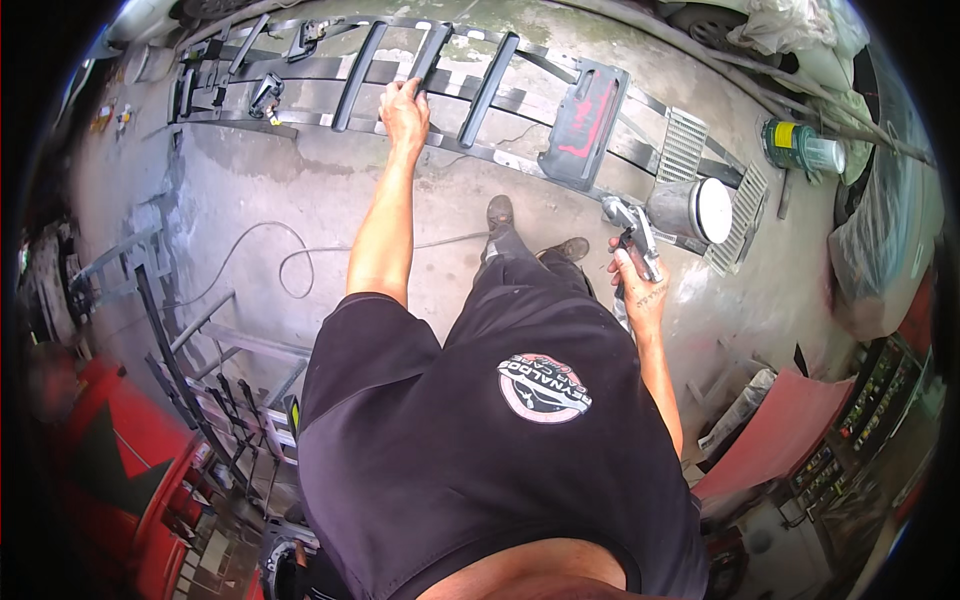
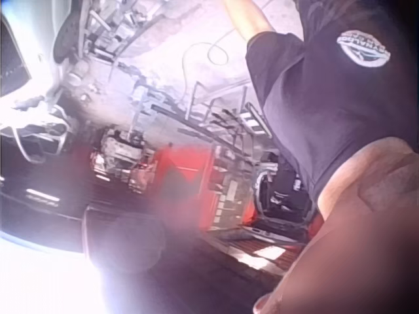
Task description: Spray painting various automotive parts using a handheld spray gun in a garage setting.
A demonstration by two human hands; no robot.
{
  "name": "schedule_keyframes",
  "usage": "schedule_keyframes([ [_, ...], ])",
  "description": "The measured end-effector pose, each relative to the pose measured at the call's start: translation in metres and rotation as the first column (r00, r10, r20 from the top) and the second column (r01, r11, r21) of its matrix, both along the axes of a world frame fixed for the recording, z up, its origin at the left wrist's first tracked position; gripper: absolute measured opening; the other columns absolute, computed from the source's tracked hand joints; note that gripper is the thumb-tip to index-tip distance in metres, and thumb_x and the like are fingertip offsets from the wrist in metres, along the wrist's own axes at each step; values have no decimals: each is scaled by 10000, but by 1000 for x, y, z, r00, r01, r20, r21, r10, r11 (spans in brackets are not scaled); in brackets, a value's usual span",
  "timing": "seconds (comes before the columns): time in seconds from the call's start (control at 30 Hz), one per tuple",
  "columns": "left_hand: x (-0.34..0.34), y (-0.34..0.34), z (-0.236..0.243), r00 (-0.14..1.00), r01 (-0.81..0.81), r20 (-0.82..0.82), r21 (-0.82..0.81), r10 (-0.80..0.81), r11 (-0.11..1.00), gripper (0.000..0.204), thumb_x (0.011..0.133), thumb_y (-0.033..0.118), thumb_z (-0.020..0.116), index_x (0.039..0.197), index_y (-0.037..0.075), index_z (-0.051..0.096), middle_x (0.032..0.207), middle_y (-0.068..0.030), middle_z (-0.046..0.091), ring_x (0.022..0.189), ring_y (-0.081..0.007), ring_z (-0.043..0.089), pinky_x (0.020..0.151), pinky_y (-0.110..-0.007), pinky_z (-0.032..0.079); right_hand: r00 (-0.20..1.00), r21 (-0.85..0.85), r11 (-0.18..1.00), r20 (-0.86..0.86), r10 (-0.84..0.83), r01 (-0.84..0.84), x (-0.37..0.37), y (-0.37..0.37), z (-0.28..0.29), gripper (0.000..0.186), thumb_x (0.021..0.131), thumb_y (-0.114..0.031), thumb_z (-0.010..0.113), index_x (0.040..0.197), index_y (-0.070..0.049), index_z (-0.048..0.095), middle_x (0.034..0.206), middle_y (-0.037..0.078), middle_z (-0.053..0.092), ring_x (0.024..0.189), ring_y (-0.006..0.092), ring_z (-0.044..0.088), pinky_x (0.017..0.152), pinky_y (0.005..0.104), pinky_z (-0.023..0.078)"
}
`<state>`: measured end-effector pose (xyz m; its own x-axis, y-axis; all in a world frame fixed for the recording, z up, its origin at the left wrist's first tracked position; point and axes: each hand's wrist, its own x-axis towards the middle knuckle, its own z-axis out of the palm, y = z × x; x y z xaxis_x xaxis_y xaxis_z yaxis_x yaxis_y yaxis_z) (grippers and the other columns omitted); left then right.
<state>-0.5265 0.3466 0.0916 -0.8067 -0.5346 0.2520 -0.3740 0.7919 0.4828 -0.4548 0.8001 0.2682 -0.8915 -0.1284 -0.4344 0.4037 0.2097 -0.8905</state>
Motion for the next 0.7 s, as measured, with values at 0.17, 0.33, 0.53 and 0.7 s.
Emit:
schedule_keyframes([
  [0.17,-1,8,3,1000,-11,19,3,11,1000,363,878,180,732,1237,127,707,1201,-153,620,1111,-364,579,964,-494,458,998,13,1000,55,23,-23,-1,-1,-3,241,972,-86,671,1183,29,683,1030,67,738,723,97,635,594,244,509],
  [0.33,2,-23,17,984,-175,-3,-123,176,977,410,876,232,740,1267,121,679,1261,-169,582,1169,-374,554,985,-505,453,998,-1,1000,60,21,-21,0,-2,-1,275,959,-86,682,1208,29,674,1065,68,742,751,94,640,607,242,508],
  [0.53,6,-102,21,914,-264,237,-267,328,927,474,872,208,735,1332,175,627,1271,-147,585,1196,-362,546,965,-511,450,999,-1,1000,42,-13,13,2,-2,4,271,959,-72,672,1209,31,676,1054,68,737,759,92,644,612,244,509],
  [0.7,5,-114,10,919,-194,303,-214,254,957,428,875,202,733,1298,189,672,1205,-123,618,1155,-340,576,973,-505,445,997,52,998,76,25,-29,-2,-2,5,276,960,-72,669,1217,28,670,1067,65,735,771,93,649,622,244,521],
])
